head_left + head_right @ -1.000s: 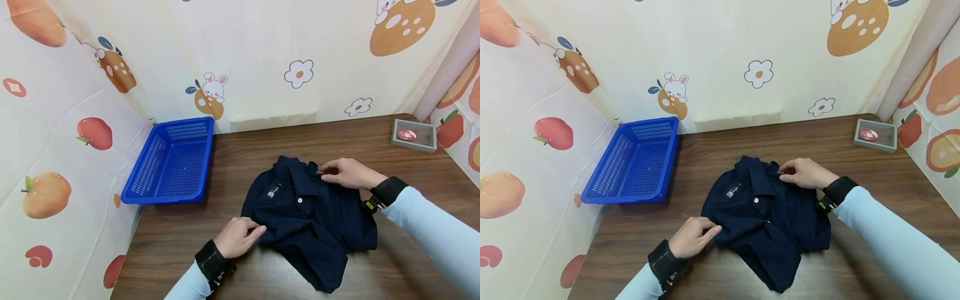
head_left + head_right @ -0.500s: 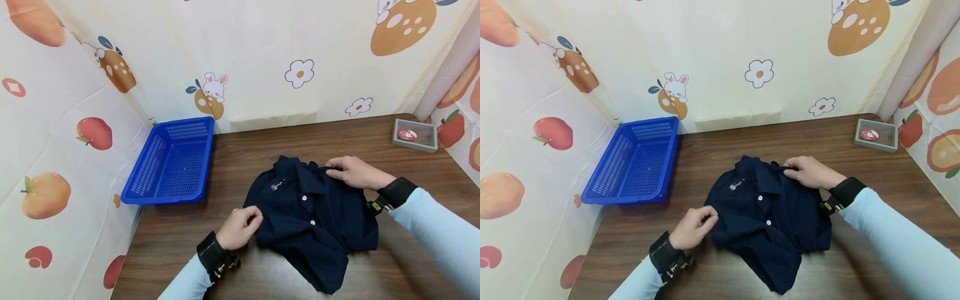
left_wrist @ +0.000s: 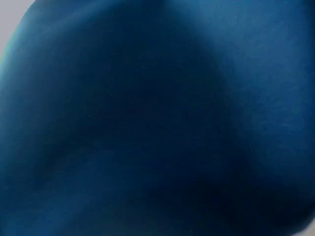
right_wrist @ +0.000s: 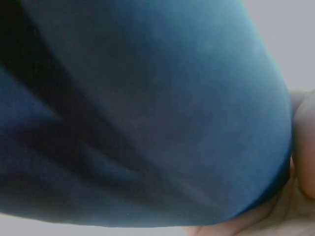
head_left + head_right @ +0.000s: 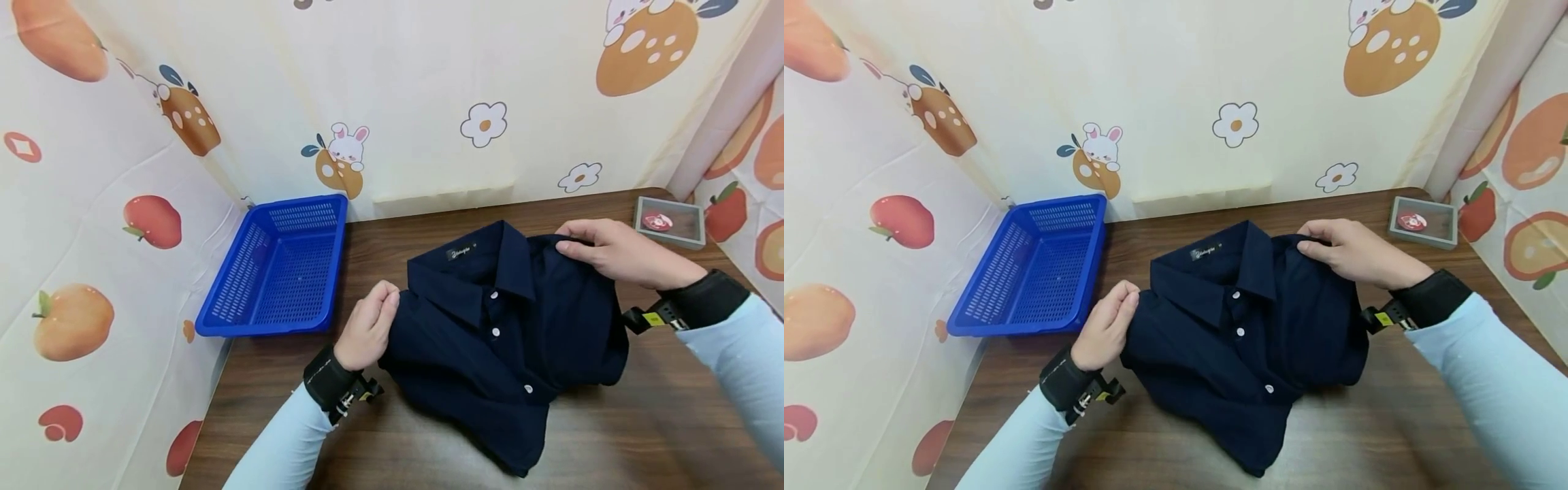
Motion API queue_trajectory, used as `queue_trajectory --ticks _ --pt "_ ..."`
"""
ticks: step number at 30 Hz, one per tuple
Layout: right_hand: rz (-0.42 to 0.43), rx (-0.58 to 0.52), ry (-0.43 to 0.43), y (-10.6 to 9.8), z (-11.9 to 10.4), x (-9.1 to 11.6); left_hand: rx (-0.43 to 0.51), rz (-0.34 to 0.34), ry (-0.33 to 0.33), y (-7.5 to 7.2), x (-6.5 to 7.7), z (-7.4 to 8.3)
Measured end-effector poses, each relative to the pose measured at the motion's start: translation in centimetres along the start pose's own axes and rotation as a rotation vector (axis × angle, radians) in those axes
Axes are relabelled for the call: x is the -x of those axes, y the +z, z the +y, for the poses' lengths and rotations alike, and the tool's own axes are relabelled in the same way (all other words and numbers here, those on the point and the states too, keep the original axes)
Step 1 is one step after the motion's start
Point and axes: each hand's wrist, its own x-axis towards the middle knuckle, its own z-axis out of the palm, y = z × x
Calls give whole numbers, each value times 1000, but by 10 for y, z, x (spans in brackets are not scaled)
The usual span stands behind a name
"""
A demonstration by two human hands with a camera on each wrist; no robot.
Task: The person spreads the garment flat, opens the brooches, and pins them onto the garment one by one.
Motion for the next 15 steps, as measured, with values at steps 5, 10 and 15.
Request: queue_trajectory --ticks 5,10,15 --pt "93 32 -24 -20 -6 8 -57 3 -9 -14 -16 4" --pt "150 73 -24 -36 -10 15 -116 -33 -28 -28 -28 6" --pt "150 74 1 -49 -12 21 -176 -49 -31 -41 -38 4"
